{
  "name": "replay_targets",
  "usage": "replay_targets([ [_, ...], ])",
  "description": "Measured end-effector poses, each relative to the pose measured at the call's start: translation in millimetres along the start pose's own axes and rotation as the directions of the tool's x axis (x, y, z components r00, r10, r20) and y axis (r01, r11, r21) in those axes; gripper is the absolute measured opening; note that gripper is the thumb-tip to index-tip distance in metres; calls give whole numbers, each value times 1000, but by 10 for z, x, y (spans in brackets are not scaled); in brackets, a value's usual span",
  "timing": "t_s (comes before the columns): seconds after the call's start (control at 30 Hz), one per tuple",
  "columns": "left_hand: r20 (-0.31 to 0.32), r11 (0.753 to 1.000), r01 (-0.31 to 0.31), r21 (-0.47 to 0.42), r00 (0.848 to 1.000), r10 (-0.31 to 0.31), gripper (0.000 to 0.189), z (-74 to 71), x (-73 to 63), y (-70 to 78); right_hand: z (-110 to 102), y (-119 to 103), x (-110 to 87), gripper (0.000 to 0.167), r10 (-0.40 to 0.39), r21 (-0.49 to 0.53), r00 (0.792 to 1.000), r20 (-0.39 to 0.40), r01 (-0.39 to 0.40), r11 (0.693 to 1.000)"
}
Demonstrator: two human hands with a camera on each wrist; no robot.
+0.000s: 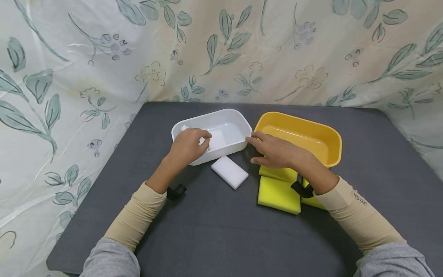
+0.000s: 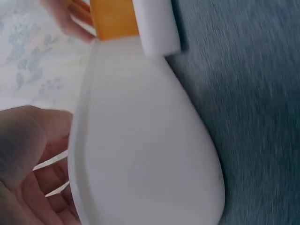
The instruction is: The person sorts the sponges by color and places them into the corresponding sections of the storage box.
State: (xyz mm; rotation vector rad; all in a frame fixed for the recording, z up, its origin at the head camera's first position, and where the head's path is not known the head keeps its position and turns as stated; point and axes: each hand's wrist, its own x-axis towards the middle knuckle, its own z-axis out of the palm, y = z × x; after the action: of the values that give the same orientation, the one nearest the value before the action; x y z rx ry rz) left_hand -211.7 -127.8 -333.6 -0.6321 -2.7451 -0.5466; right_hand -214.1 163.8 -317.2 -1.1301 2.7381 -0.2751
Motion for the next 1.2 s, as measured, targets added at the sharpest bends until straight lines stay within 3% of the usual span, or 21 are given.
replay_targets([
  [0.13, 20, 994, 68, 84, 997, -69, 23, -60, -13, -58, 3, -4, -6, 70, -1, 0, 1000, 0, 1, 1000],
  [0.3, 152, 984, 121, 132, 978, -141, 26, -86, -13, -139, -8, -1, 6, 71, 8, 7, 1000, 13, -8, 1000],
  [0.4, 247, 994, 81, 69, 964, -96, 34, -59, 6, -180, -23, -8, 14, 71, 6, 7, 1000, 12, -6, 1000],
  [0.5, 341, 999, 28, -22, 940, -18, 46, -10, 22, -198, -35, -15, 25, 71, 15, -3, 1000, 18, -15, 1000],
  [0.6, 396, 998, 4, -56, 918, 19, 55, 30, 26, -189, -49, -24, 34, 72, 31, -10, 999, 27, -31, 999],
  [0.87, 425, 999, 24, -25, 905, -11, 59, 26, 20, -155, -54, -20, 32, 71, 26, 0, 999, 20, -26, 1000],
  [1.2, 386, 995, 43, 95, 919, -76, 65, -10, -16, -106, -48, -13, 24, 69, 21, 5, 1000, 11, -21, 1000],
])
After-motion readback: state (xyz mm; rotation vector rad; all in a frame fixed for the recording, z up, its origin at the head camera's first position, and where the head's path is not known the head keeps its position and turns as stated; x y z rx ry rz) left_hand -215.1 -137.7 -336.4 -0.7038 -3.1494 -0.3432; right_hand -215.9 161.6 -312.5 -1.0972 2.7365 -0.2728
